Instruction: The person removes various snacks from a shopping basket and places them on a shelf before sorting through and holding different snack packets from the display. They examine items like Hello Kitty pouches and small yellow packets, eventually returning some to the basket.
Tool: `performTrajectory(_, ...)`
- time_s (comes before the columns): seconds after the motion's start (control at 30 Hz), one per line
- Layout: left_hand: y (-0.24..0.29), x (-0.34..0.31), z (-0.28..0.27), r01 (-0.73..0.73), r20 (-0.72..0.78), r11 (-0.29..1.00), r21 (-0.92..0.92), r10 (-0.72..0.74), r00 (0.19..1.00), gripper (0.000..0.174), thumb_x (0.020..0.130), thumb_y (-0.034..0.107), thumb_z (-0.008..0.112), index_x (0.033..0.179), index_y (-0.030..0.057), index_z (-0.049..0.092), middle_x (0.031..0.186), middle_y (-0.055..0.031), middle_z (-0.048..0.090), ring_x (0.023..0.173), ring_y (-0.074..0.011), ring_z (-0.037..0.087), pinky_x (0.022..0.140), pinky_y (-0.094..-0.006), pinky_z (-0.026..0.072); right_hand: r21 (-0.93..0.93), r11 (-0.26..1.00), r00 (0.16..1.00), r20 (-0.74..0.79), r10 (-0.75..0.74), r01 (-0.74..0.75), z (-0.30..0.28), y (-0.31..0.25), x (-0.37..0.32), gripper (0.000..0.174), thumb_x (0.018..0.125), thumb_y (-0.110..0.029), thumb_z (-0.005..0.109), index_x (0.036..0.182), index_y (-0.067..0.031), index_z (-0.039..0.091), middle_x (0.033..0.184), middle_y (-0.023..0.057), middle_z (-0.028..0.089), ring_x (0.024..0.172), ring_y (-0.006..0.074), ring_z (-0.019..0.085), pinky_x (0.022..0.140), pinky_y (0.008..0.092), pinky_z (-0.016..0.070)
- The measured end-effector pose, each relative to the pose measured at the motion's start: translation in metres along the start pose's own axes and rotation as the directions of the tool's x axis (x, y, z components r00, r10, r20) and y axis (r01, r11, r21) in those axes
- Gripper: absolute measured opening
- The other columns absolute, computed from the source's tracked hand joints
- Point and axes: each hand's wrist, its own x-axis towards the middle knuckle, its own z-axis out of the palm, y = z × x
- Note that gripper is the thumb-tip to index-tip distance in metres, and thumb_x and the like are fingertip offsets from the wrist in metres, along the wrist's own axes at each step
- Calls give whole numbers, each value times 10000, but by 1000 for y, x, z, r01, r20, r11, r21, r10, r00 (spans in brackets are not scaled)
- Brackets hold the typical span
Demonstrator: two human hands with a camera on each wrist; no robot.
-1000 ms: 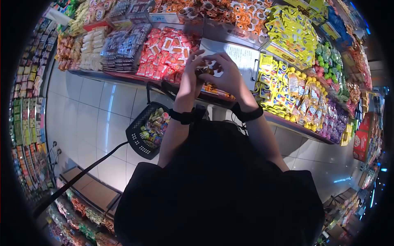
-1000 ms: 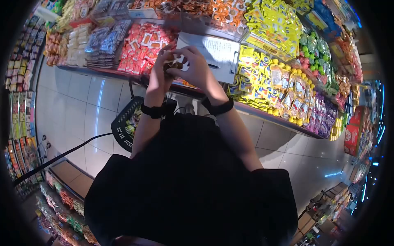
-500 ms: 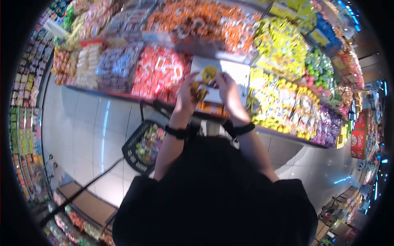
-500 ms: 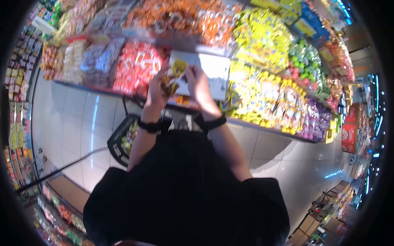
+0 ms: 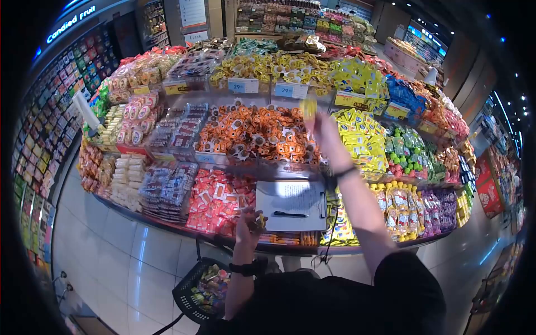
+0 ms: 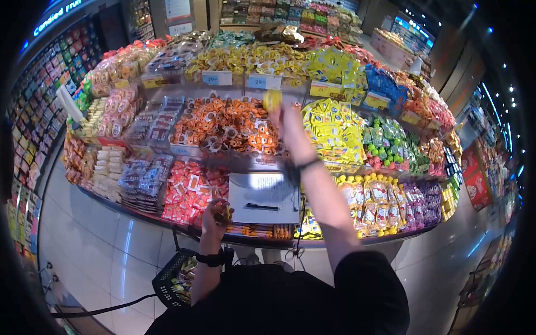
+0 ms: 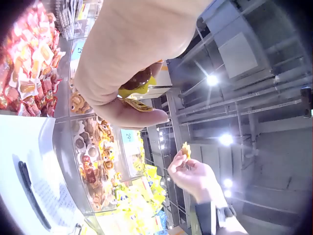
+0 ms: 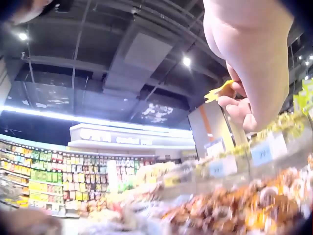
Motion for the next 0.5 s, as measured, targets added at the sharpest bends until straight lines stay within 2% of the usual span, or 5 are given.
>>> performTrajectory(0.1, -1, -1, -2, -7, 26, 1000, 12, 6, 1000, 294, 769, 130, 499, 1062, 132, 520, 970, -94, 604, 830, -308, 610, 584, -387, 472, 58, 993, 979, -170, 112, -104, 0, -33, 92, 231, 890, -216, 460, 789, -49, 585, 742, 98, 612, 687, 177, 612, 549, 313, 474)
performTrajectory(0.17, 0, -5, -2, -24, 65, 998, -60, 28, 997, 299, 778, 124, 503, 1077, 127, 513, 1000, -105, 604, 882, -325, 612, 627, -394, 491, -675, 738, 987, -125, -96, -14, 8, -33, 99, 261, 877, -260, 494, 839, -32, 615, 772, 116, 631, 698, 196, 620, 546, 345, 484)
performTrajectory(0.23, 11, -17, 5, -28, 26, 996, -87, 30, 999, 285, 791, 99, 508, 1074, 126, 508, 1001, -104, 601, 902, -331, 611, 669, -428, 492, -852, 461, 968, 203, -149, 249, 29, -13, 25, 314, 874, -294, 504, 914, -9, 629, 817, 138, 649, 740, 215, 632, 615, 347, 500)
performTrajectory(0.37, 17, -13, 8, -102, -22, 953, -286, 100, 995, 270, 826, 75, 507, 1091, 117, 481, 1033, -106, 595, 968, -335, 598, 759, -477, 489, -646, 417, 742, 662, -111, 639, 11, 103, -102, 238, 769, -126, 709, 988, -72, 634, 865, 91, 617, 759, 170, 609, 656, 296, 495)
performTrajectory(0.5, 21, -10, 7, -96, 76, 937, -336, 129, 989, 384, 833, 48, 475, 1210, 112, 446, 1147, -122, 564, 1063, -341, 563, 842, -477, 489, -725, 440, 818, 574, -40, 530, 5, 136, -159, 260, 736, -130, 745, 956, -61, 625, 866, 97, 600, 726, 183, 594, 626, 305, 490)
